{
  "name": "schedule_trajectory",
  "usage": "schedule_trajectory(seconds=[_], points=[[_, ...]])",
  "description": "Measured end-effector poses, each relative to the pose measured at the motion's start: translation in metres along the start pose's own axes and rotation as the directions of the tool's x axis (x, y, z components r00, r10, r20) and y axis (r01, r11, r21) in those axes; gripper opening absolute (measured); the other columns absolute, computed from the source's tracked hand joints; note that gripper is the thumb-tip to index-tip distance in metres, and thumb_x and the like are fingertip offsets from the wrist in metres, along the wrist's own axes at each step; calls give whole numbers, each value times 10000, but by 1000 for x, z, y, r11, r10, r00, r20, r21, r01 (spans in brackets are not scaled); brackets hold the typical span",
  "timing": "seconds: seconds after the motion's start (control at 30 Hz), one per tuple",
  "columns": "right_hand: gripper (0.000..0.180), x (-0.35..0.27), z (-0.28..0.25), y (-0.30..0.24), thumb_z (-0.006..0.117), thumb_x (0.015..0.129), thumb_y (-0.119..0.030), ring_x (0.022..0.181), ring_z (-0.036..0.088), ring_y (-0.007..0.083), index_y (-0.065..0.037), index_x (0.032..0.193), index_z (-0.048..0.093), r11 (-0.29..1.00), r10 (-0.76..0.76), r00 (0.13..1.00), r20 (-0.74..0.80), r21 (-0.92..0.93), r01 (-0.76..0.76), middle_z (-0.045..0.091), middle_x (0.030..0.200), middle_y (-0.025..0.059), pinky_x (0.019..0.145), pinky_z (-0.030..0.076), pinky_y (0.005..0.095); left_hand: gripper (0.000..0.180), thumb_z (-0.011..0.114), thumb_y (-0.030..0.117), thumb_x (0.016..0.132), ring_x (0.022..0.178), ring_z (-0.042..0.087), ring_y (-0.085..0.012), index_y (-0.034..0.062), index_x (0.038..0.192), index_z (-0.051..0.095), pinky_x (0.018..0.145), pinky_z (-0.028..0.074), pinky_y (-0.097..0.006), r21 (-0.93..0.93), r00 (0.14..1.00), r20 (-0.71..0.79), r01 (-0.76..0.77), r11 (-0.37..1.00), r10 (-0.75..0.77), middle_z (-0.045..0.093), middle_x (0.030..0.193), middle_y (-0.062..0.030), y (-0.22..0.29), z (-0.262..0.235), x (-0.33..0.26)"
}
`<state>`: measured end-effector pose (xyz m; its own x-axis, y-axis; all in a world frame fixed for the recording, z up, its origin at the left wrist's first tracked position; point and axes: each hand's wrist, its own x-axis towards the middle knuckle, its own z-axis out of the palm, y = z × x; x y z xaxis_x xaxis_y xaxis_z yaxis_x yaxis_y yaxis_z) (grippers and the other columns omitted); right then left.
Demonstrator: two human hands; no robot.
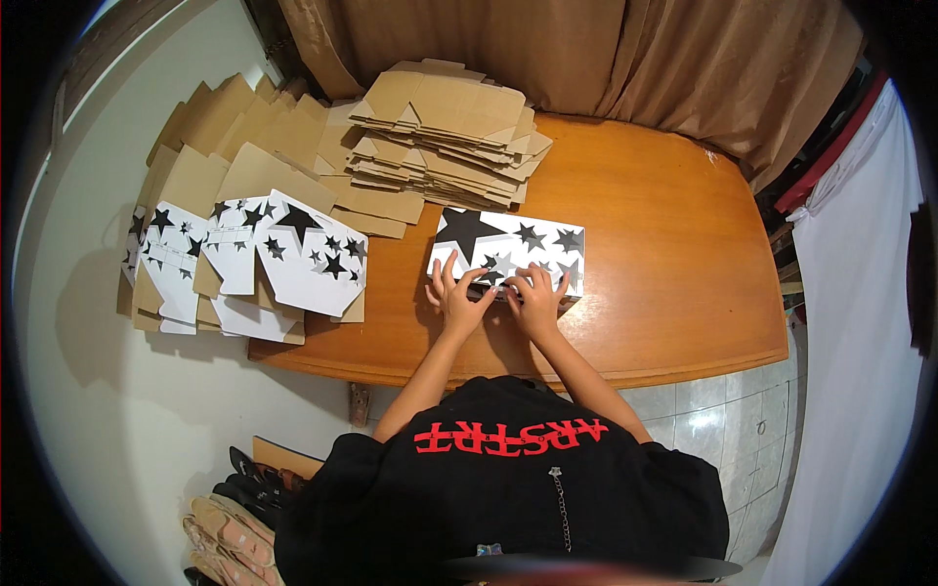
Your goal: The person is folding cardboard sheets into shoe boxes and stacking them on a shelf.
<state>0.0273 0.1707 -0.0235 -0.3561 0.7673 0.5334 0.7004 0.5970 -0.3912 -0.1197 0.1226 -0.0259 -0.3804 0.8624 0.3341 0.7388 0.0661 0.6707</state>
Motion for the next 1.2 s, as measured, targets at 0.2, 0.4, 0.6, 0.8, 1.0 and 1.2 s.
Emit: schedule_trajectory(seconds=[0.2, 0.4, 0.6, 0.8, 1.0, 1.2], points=[[181, 0, -2, -4, 684, 694, -188, 1103, 462, 236, -185, 865, 623, 1000, 9, 1000, 27, 25, -10, 535, 1047, 42, 963, 115, 664, 314, 735, 350, 685, 1354, 12, -305, 253, 967, 637, 967, 22, -665, -13, 998, 12, 55, 998, -55, 221, 1426, -35, 4, -1, 1], [179, 2, -9, -10, 655, 710, -149, 1128, 448, 257, -173, 883, 621, 997, 54, 997, 58, 58, -57, 550, 1041, 47, 964, 134, 645, 302, 740, 326, 684, 1353, -4, -305, 249, 958, 637, 973, 24, -665, -8, 998, 32, 61, 998, -61, 212, 1423, -32, 8, -4, 1], [257, -4, 1, -5, 645, 718, -149, 1091, 468, 247, -192, 972, 631, 999, 14, 1000, -9, 40, -14, 555, 1055, 58, 966, 187, 581, 313, 742, 304, 683, 1353, 5, -303, 257, 972, 629, 972, 42, -659, 14, 993, 70, 91, 996, -92, 210, 1424, -31, 14, -7, 2], [275, -3, 8, -2, 639, 720, -144, 1045, 495, 234, -199, 989, 639, 998, -65, 994, -89, -13, 64, 570, 1022, 60, 955, 223, 527, 291, 735, 309, 694, 1350, 17, -306, 252, 957, 627, 952, 61, -660, 57, 995, 40, 94, 994, -97, 228, 1421, -38, 14, -2, 3], [225, 1, 12, 1, 641, 723, -149, 958, 526, 218, -187, 945, 641, 993, -108, 987, -121, -48, 103, 581, 958, 54, 891, 273, 476, 262, 723, 319, 714, 1339, 49, -312, 238, 946, 633, 940, 84, -648, 101, 992, 38, 120, 988, -124, 241, 1421, -30, 17, -2, 3], [175, 0, 20, 10, 629, 747, -180, 946, 538, 191, -162, 921, 619, 974, -199, 961, -194, -150, 171, 585, 908, 39, 848, 295, 440, 254, 723, 350, 713, 1338, 58, -316, 228, 918, 638, 930, 113, -649, 95, 995, 14, 93, 991, -95, 271, 1409, -19, 18, 1, 3]])
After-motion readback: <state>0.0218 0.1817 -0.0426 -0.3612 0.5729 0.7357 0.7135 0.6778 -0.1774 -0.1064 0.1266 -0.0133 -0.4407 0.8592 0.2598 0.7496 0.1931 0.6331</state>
